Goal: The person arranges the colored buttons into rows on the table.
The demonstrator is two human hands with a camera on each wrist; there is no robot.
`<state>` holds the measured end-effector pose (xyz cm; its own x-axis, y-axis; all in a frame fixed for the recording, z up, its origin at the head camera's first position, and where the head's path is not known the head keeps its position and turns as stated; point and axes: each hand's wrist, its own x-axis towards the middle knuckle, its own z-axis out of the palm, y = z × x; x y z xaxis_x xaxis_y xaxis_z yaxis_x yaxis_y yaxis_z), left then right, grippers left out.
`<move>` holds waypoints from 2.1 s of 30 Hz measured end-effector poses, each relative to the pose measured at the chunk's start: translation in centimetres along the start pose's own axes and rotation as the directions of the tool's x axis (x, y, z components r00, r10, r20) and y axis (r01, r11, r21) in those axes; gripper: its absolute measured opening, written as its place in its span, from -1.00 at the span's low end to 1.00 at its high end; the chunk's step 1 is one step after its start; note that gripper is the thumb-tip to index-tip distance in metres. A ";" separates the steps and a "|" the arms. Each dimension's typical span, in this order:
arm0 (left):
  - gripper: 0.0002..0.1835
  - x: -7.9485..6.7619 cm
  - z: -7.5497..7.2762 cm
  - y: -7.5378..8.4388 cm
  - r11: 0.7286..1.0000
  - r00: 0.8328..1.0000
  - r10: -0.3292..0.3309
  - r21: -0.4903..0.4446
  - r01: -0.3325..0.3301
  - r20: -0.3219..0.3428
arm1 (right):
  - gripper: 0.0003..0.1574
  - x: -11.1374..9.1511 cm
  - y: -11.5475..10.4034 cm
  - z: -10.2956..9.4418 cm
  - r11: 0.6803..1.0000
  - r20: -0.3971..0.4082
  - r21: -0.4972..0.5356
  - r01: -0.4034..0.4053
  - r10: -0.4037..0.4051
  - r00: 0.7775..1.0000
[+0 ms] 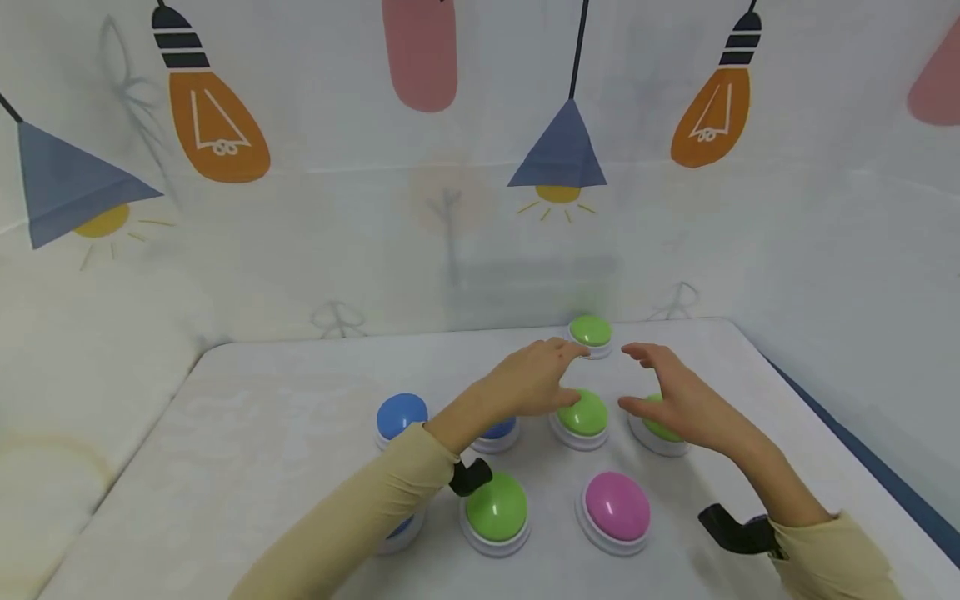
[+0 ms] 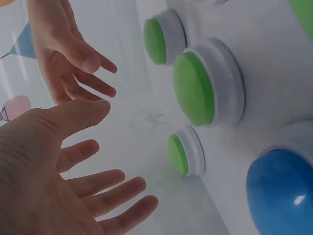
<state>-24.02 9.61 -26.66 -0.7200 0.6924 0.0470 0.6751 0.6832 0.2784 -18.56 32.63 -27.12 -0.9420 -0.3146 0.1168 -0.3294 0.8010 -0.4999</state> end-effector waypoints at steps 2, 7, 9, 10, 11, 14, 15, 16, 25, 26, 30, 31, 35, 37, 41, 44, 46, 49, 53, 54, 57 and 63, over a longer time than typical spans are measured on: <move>-0.33 0.9 -0.3 -0.3 1.000 1.000 -0.007 -0.001 0.007 0.001 | -0.07 0.9 0.4 -0.1 1.000 -0.006 -0.004 -0.006 0.006 1.000; -0.28 3.2 -0.6 -0.9 0.999 1.000 -0.022 0.041 0.022 0.006 | -0.07 2.9 1.7 -0.2 1.000 -0.020 0.000 -0.022 0.022 1.000; -0.27 4.2 -0.6 -1.2 0.998 1.000 -0.030 0.059 0.030 0.005 | -0.07 3.8 2.2 -0.2 1.000 -0.028 0.004 -0.016 0.016 0.999; -0.26 4.6 -0.6 -1.3 0.997 1.000 -0.030 0.065 0.030 0.000 | -0.07 4.2 2.5 -0.2 1.000 -0.035 0.003 -0.011 0.011 0.999; -0.25 5.0 -0.6 -1.5 0.997 1.000 -0.030 0.073 0.030 -0.005 | -0.08 4.7 2.8 -0.2 1.000 -0.041 -0.001 -0.008 0.008 0.999; -0.24 6.2 -0.7 -1.8 0.995 0.999 -0.032 0.090 0.034 -0.024 | -0.09 6.0 3.5 -0.3 1.000 -0.066 -0.018 0.001 -0.002 0.998; -0.24 6.6 -0.7 -1.9 0.995 0.999 -0.032 0.097 0.035 -0.030 | -0.09 6.4 3.7 -0.3 1.000 -0.073 -0.022 0.001 -0.003 0.997; -0.24 7.0 -0.7 -1.9 0.994 0.999 -0.035 0.103 0.038 -0.035 | -0.09 6.8 3.9 -0.3 1.000 -0.078 -0.029 0.001 -0.003 0.997; -0.22 10.1 1.1 -3.5 0.994 0.995 -0.078 0.078 0.083 -0.054 | -0.06 9.2 6.4 1.1 0.995 -0.060 -0.100 -0.021 0.015 0.998; -0.21 10.4 1.4 -3.8 0.994 0.995 -0.086 0.068 0.089 -0.054 | -0.06 9.4 6.7 1.4 0.995 -0.062 -0.101 -0.020 0.014 0.998; -0.20 11.3 2.6 -4.7 0.992 0.991 -0.126 0.013 0.126 -0.043 | -0.03 10.1 7.4 2.5 0.994 -0.072 -0.102 -0.037 0.030 0.997; -0.19 11.5 2.8 -4.9 0.990 0.990 -0.138 0.001 0.138 -0.042 | -0.02 10.3 7.5 2.7 0.994 -0.071 -0.101 -0.046 0.039 0.997; -0.17 12.1 3.8 -5.3 0.984 0.983 -0.178 -0.015 0.178 -0.039 | 0.01 11.0 7.9 3.4 0.991 -0.075 -0.105 -0.081 0.073 0.995; -0.17 12.5 4.3 -5.5 0.982 0.981 -0.186 -0.001 0.186 -0.044 | 0.02 11.4 8.1 3.6 0.991 -0.077 -0.101 -0.088 0.080 0.994; -0.16 12.8 5.0 -5.7 0.982 0.981 -0.187 0.010 0.188 -0.053 | 0.03 11.9 8.2 3.8 0.989 -0.074 -0.076 -0.129 0.123 0.990; -0.16 12.9 5.2 -5.5 0.981 0.980 -0.192 -0.002 0.192 -0.047 | 0.05 12.3 8.0 4.0 0.985 -0.058 -0.047 -0.168 0.165 0.985; -0.16 13.0 5.4 -5.6 0.982 0.980 -0.191 -0.011 0.191 -0.048 | 0.05 12.6 7.8 4.3 0.984 -0.048 -0.034 -0.177 0.175 0.983; -0.21 13.3 5.9 -5.7 0.983 0.981 -0.185 -0.008 0.185 -0.050 | 0.03 13.0 7.7 4.7 0.982 -0.025 -0.026 -0.189 0.189 0.982; -0.27 13.8 6.8 -5.8 0.984 0.982 -0.178 0.021 0.180 -0.055 | 0.00 13.3 8.0 5.4 0.976 0.022 -0.040 -0.214 0.215 0.976; -0.28 13.9 6.9 -5.8 0.983 0.982 -0.181 0.030 0.183 -0.054 | -0.01 13.4 8.0 5.5 0.975 0.031 -0.047 -0.216 0.218 0.976; -0.30 14.0 7.2 -5.6 0.981 0.981 -0.182 0.062 0.186 -0.066 | -0.01 13.4 8.2 5.7 0.974 0.033 -0.062 -0.217 0.219 0.975; -0.34 14.1 6.9 -5.3 0.981 0.980 -0.172 0.068 0.179 -0.103 | -0.05 13.3 8.2 5.4 0.974 -0.008 -0.098 -0.205 0.205 0.979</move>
<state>-36.62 17.34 -34.12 -0.8380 0.5370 0.0968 0.5443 0.8105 0.2165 -33.43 32.25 -34.34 -0.9900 -0.1397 0.0187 -0.1342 0.8942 -0.4271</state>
